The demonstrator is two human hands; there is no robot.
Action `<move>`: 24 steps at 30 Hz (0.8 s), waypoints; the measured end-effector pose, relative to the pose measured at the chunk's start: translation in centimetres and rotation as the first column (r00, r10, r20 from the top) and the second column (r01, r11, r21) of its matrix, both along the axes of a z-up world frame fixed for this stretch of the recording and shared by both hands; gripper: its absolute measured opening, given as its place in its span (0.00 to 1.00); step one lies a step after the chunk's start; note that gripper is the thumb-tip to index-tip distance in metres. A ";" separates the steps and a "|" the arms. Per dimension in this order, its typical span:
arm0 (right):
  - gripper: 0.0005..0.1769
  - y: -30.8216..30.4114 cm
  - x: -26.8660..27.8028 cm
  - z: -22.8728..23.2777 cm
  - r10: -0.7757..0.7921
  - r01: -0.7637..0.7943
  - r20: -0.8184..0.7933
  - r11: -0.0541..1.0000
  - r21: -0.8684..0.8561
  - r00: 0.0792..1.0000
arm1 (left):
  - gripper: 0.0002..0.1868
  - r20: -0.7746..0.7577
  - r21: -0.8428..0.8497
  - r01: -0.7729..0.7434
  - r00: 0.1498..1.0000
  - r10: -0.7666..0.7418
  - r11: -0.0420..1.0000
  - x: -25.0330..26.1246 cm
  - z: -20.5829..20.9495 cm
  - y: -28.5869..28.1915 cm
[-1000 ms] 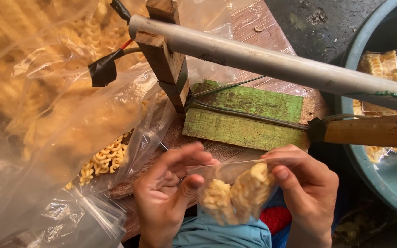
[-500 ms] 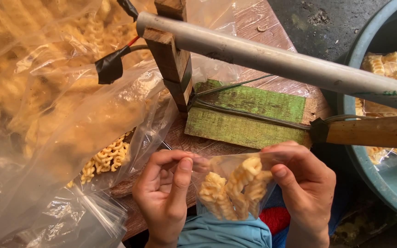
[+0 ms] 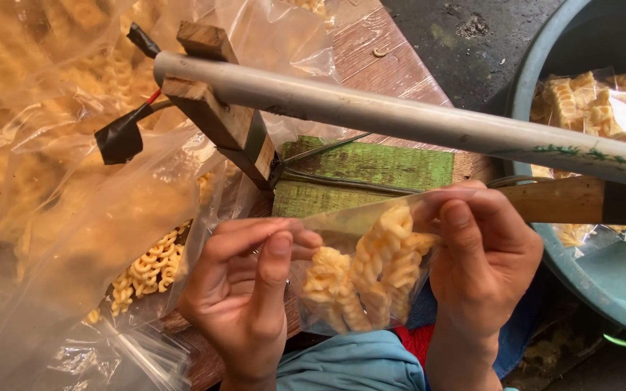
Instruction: Packaging waffle-shaped snacks into small plastic bags using tongs and sealing them with a heat sealer.
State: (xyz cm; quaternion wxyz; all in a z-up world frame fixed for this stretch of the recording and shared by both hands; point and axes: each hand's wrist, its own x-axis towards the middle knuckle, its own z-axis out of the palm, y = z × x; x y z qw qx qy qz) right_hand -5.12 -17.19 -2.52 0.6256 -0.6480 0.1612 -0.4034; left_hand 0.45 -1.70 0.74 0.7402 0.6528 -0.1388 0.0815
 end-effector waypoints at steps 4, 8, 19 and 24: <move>0.12 -0.6 0.5 0.1 -0.075 0.074 0.007 0.996 0.046 0.997 | 0.03 0.030 0.023 -0.041 0.999 0.040 0.999 0.5 1.4 -1.1; 0.12 -1.0 1.3 0.6 -0.091 0.085 0.068 0.993 0.084 0.994 | 0.04 0.007 0.037 -0.103 0.995 0.102 0.994 0.5 2.2 -1.8; 0.13 -1.0 1.6 0.7 -0.089 0.079 0.097 0.991 0.103 0.991 | 0.04 0.026 0.046 -0.094 0.995 0.093 0.994 0.8 2.8 -1.8; 0.12 -0.8 1.4 0.8 -0.160 0.151 0.066 0.981 0.122 0.985 | 0.04 -0.007 0.015 -0.060 0.998 0.060 0.998 1.0 2.6 -2.4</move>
